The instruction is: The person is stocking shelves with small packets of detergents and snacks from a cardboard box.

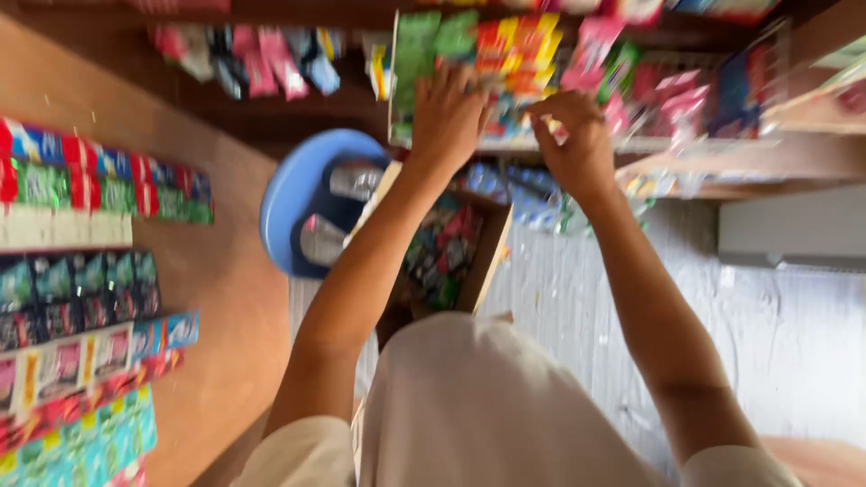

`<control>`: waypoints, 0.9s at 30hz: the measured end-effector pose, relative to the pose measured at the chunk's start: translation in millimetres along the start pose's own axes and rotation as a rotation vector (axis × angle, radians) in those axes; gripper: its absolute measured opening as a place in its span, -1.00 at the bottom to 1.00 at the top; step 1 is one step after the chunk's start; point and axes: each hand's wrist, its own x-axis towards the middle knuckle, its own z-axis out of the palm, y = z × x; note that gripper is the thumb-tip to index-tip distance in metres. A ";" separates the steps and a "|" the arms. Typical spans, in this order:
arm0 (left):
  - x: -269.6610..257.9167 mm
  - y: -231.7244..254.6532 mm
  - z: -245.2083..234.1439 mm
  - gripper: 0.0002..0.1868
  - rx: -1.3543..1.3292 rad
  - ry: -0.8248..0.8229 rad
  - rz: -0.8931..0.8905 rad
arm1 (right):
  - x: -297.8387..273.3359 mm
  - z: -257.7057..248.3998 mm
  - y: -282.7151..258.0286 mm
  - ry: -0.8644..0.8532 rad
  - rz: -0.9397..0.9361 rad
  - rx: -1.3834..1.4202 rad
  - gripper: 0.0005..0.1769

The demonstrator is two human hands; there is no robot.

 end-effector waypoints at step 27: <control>-337.1 -66.0 241.4 -0.50 -0.394 -0.408 -0.589 | -236.9 222.3 12.4 -0.484 0.262 -0.287 -0.79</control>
